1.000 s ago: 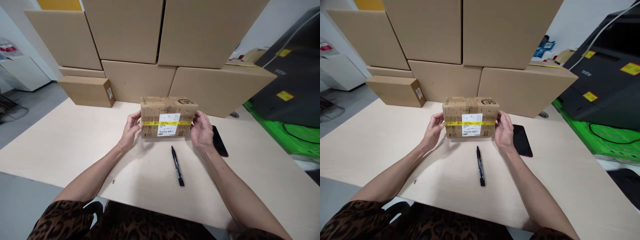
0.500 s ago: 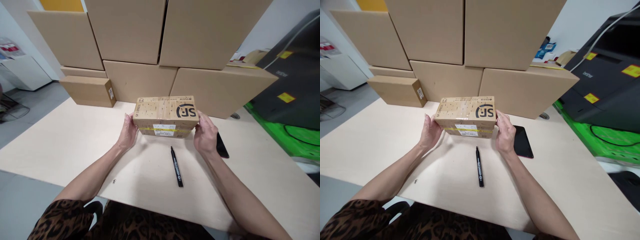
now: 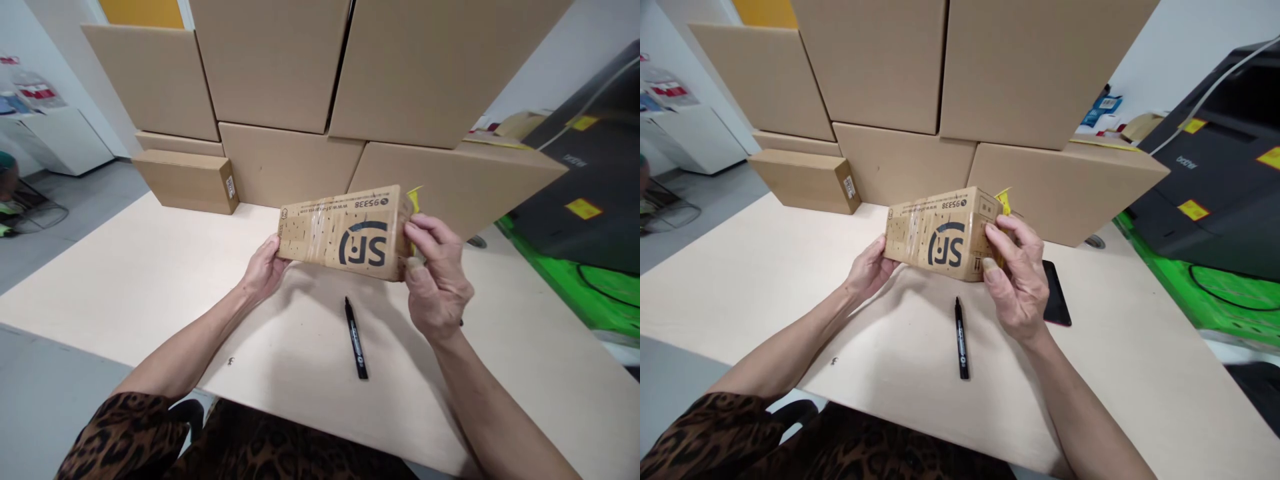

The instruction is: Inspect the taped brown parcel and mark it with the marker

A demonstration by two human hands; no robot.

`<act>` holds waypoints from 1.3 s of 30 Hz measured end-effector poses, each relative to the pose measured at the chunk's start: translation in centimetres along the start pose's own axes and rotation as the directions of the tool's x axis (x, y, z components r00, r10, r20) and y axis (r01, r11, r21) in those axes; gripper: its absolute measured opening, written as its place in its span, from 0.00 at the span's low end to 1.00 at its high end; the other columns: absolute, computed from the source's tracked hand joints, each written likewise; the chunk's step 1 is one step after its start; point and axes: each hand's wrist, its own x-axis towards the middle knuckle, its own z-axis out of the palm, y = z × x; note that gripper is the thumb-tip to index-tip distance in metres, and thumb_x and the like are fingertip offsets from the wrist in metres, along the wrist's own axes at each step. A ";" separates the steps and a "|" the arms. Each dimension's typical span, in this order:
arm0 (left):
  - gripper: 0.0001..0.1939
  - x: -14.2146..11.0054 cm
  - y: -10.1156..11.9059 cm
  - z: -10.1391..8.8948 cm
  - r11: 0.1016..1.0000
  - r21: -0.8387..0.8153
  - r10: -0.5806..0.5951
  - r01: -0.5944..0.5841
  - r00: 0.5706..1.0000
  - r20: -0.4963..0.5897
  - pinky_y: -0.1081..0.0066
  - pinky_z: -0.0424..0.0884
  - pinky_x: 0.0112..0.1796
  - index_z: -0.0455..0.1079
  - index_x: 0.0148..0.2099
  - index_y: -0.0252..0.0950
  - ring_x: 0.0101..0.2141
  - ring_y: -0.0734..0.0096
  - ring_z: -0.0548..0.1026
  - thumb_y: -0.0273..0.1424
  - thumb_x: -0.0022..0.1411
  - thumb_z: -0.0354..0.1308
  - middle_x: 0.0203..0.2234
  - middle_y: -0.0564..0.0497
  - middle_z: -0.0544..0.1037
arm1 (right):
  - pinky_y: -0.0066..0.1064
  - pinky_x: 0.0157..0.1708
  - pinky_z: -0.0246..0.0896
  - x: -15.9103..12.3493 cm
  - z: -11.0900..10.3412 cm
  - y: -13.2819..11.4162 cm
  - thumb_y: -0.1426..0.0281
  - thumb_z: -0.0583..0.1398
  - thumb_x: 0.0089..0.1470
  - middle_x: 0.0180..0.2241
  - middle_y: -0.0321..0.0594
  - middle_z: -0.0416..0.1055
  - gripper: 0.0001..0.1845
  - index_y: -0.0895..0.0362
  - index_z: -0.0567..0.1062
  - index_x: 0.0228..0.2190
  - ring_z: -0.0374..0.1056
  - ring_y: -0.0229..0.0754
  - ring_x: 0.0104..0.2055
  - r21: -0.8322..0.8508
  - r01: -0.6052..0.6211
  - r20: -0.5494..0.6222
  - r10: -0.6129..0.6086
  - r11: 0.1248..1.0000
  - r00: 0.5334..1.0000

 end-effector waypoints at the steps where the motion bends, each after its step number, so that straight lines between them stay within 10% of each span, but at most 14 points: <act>1: 0.14 0.0 -0.1 0.0 0.999 0.034 -0.030 0.031 0.999 -0.014 0.53 0.78 0.60 0.78 0.47 0.36 0.59 0.51 0.80 0.40 0.65 0.69 0.51 0.43 0.86 | 0.61 0.73 0.59 0.2 -0.1 -0.2 0.56 0.59 0.72 0.67 0.35 0.70 0.24 0.31 0.74 0.66 0.67 0.57 0.70 -0.031 0.000 0.029 0.001 1.000 1.000; 9: 0.37 0.4 0.3 -0.3 0.988 0.131 -0.080 0.083 0.996 -0.034 0.43 0.80 0.58 0.77 0.50 0.40 0.63 0.39 0.77 0.69 0.63 0.59 0.54 0.40 0.84 | 0.65 0.74 0.55 0.3 0.5 -1.2 0.53 0.61 0.69 0.62 0.37 0.79 0.20 0.36 0.82 0.58 0.70 0.59 0.68 -0.048 0.020 0.119 -0.015 0.999 0.993; 19: 0.36 0.8 0.6 -0.5 0.993 0.088 0.084 -0.073 0.988 -0.129 0.55 0.77 0.53 0.73 0.48 0.42 0.61 0.46 0.75 0.64 0.51 0.73 0.54 0.45 0.81 | 0.62 0.73 0.55 -0.6 1.9 2.1 0.58 0.66 0.63 0.49 0.36 0.86 0.09 0.42 0.88 0.41 0.72 0.57 0.67 0.222 -0.229 -0.082 0.252 0.948 0.964; 23: 0.38 0.9 1.3 -0.8 0.971 0.235 0.080 -0.037 0.982 -0.173 0.60 0.72 0.44 0.68 0.36 0.41 0.53 0.48 0.76 0.71 0.48 0.68 0.46 0.45 0.81 | 0.55 0.64 0.65 -0.8 2.3 4.8 0.57 0.68 0.56 0.39 0.38 0.86 0.10 0.48 0.87 0.33 0.78 0.57 0.55 0.243 -0.563 -0.117 0.600 0.790 0.792; 27: 0.35 0.8 1.4 -0.7 0.933 0.358 0.085 -0.026 0.985 -0.149 0.61 0.68 0.44 0.68 0.37 0.41 0.51 0.50 0.76 0.69 0.53 0.66 0.44 0.46 0.80 | 0.46 0.48 0.69 0.1 0.7 6.2 0.52 0.69 0.49 0.33 0.39 0.83 0.14 0.49 0.83 0.27 0.76 0.51 0.40 0.093 -0.727 0.083 0.722 0.680 0.686; 31: 0.31 1.1 0.8 -0.9 0.915 0.401 0.135 -0.046 0.972 -0.195 0.63 0.68 0.45 0.68 0.40 0.42 0.48 0.56 0.76 0.62 0.54 0.71 0.43 0.50 0.78 | 0.39 0.33 0.59 0.7 -1.4 4.9 0.43 0.63 0.56 0.24 0.38 0.73 0.25 0.49 0.73 0.22 0.66 0.46 0.28 -0.310 -0.639 0.328 0.710 0.704 0.623; 34: 0.28 1.3 0.3 -1.1 0.918 0.393 0.149 -0.057 0.967 -0.207 0.63 0.70 0.47 0.68 0.41 0.42 0.49 0.57 0.75 0.57 0.56 0.73 0.43 0.48 0.78 | 0.36 0.29 0.54 -0.1 -1.6 2.0 0.41 0.59 0.59 0.22 0.36 0.70 0.27 0.50 0.72 0.26 0.65 0.45 0.26 -0.506 -0.505 0.557 0.712 0.699 0.428; 39: 0.26 1.4 -0.3 -1.3 0.919 0.389 0.156 -0.066 0.966 -0.204 0.61 0.72 0.50 0.70 0.44 0.42 0.49 0.55 0.74 0.54 0.57 0.73 0.43 0.47 0.78 | 0.37 0.37 0.60 -2.9 -0.1 -3.0 0.61 0.59 0.66 0.34 0.45 0.83 0.28 0.58 0.69 0.63 0.80 0.56 0.38 -0.738 -0.170 0.631 0.757 0.653 0.169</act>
